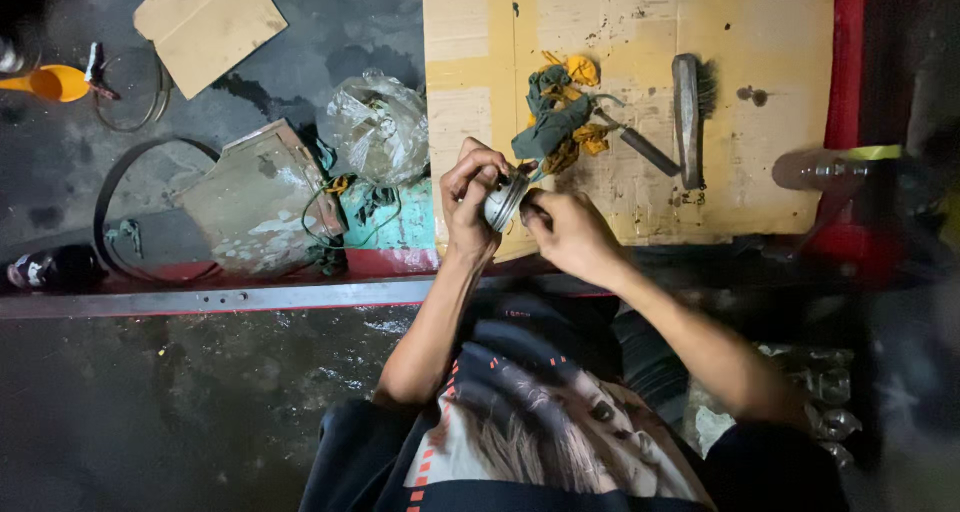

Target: The person holds a small cylindrical metal part and scrapes its surface with a thin metal tool. They then wipe the part with a cloth, rotating it to clean different sides.

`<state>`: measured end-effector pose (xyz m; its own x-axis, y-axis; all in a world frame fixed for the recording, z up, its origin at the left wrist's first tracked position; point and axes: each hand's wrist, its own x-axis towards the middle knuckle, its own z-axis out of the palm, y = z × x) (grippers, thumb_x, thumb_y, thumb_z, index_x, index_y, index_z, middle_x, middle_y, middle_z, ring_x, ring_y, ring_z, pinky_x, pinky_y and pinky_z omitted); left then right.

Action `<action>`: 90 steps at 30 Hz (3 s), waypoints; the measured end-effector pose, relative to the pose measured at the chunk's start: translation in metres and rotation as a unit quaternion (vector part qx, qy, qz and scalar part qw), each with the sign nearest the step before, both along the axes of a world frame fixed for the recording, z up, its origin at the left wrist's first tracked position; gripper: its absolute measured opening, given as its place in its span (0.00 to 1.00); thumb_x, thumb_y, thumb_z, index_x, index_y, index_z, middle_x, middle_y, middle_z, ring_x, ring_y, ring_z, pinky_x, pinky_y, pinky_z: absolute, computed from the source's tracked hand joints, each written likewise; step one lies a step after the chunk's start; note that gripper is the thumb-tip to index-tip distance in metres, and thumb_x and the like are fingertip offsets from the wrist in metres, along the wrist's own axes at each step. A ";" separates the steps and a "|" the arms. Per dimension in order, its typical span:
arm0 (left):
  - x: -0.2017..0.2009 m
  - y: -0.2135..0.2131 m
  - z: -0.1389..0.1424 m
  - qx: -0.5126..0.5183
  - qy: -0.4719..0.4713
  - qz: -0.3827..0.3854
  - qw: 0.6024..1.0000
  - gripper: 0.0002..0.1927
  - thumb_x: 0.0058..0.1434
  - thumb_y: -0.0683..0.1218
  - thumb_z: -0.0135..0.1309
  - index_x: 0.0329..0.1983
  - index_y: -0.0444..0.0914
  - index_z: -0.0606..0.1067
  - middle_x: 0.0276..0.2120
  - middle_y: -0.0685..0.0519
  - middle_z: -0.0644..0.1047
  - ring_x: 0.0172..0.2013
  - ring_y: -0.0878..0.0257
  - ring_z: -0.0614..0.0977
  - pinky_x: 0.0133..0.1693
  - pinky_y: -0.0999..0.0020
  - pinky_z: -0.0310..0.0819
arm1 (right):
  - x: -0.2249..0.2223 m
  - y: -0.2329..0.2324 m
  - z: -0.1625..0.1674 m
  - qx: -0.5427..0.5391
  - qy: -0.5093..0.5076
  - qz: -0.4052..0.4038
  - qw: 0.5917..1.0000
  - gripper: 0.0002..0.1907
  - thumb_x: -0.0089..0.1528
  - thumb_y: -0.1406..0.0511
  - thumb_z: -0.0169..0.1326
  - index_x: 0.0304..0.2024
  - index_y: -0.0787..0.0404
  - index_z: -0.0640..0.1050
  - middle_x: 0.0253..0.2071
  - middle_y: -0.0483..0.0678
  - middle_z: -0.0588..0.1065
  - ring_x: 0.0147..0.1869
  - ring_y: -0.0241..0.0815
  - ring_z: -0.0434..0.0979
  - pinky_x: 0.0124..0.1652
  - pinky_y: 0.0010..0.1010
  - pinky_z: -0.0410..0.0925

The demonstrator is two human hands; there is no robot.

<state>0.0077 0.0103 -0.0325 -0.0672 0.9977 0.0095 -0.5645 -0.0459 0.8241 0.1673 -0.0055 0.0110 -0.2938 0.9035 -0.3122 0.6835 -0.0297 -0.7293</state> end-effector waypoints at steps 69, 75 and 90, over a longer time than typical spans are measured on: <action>0.006 -0.016 0.025 -0.153 -0.220 0.068 0.961 0.15 0.68 0.50 0.44 0.42 0.33 0.71 0.36 0.50 0.73 0.38 0.60 0.79 0.42 0.65 0.77 | -0.010 -0.046 0.026 0.261 -0.023 -0.019 0.965 0.19 0.67 0.75 0.49 0.61 0.69 0.70 0.45 0.70 0.76 0.43 0.69 0.81 0.37 0.46 0.75; 0.008 -0.022 0.024 -0.091 -0.124 0.086 0.984 0.14 0.72 0.48 0.44 0.43 0.30 0.71 0.36 0.47 0.73 0.35 0.58 0.80 0.39 0.66 0.77 | -0.013 -0.050 0.021 0.193 -0.135 0.019 0.972 0.28 0.60 0.75 0.51 0.64 0.66 0.67 0.38 0.67 0.76 0.32 0.68 0.79 0.31 0.52 0.72; 0.003 -0.015 0.003 -0.318 -0.348 0.067 0.879 0.14 0.63 0.52 0.48 0.40 0.36 0.74 0.36 0.52 0.77 0.39 0.57 0.80 0.45 0.60 0.76 | -0.014 -0.035 -0.007 0.254 0.000 -0.018 0.967 0.23 0.67 0.77 0.46 0.65 0.70 0.66 0.41 0.71 0.75 0.37 0.64 0.82 0.31 0.43 0.78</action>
<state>0.0111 -0.0052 -0.0297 0.0468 0.7690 -0.6375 -0.9672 0.1945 0.1636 0.1530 -0.0401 0.0044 -0.2599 0.9498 0.1742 0.6884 0.3088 -0.6563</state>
